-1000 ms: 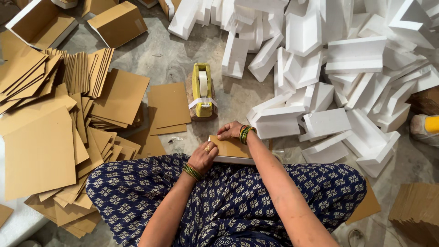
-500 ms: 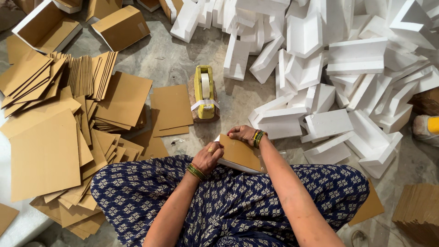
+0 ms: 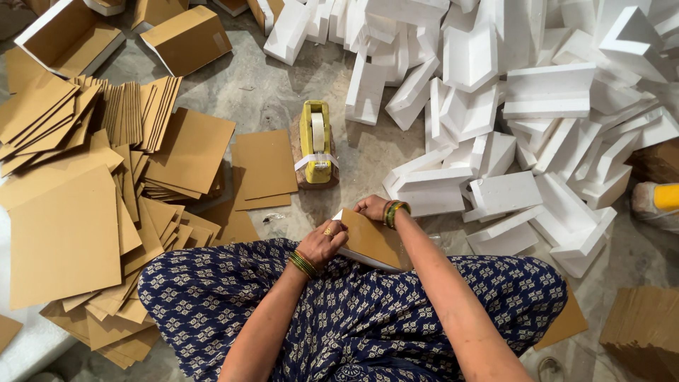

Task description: The person sits on the floor and assembles small boxes by inserting white foam inserts into brown cardboard frames. They use a tape dispenser to apply tape to secure the foam to the cardboard, then place the completed units aside.

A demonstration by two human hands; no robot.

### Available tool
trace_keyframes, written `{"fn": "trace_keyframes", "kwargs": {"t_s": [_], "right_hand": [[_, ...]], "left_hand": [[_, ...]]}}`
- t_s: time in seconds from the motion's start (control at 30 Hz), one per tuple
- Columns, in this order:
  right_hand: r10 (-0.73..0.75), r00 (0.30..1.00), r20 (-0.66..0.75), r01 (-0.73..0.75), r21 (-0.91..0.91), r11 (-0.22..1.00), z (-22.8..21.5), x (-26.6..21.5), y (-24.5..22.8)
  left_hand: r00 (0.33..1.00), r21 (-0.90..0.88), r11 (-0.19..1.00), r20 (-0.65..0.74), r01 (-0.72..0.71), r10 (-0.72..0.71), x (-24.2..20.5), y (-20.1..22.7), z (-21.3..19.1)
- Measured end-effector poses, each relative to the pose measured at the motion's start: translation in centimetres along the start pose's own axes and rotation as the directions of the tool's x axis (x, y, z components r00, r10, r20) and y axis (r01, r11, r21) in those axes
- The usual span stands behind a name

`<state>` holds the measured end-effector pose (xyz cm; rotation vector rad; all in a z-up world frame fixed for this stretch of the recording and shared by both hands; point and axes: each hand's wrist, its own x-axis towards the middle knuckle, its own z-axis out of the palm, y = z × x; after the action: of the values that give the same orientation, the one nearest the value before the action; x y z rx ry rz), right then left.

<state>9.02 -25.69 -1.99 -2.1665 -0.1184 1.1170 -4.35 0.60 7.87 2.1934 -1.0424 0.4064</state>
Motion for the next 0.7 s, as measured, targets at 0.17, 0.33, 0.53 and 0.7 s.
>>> {"fn": "trace_keyframes", "kwargs": {"t_s": [0.17,0.33,0.53,0.7], "right_hand": [[0.052,0.909,-0.413,0.045,0.223,0.974,0.2,-0.9,-1.8],[-0.35,0.889,-0.295,0.335,-0.102,0.937,-0.3,-7.2,-7.5],[-0.3,0.942,-0.147,0.159,-0.593,0.789,2.6,-12.0,-15.6],[-0.463,0.802,-0.376,0.437,-0.158,0.885,0.1,-12.4,-15.0]], "left_hand": [[0.986,-0.012,0.988,-0.048,0.156,-0.157,-0.2,-0.7,0.8],[0.922,-0.067,0.953,-0.242,0.294,-0.301,-0.3,-1.8,0.9],[0.933,-0.076,0.992,-0.34,0.101,-0.121,1.0,-2.1,-0.1],[0.726,0.109,0.824,-0.547,0.556,-0.417,2.3,-3.4,-0.5]]}}
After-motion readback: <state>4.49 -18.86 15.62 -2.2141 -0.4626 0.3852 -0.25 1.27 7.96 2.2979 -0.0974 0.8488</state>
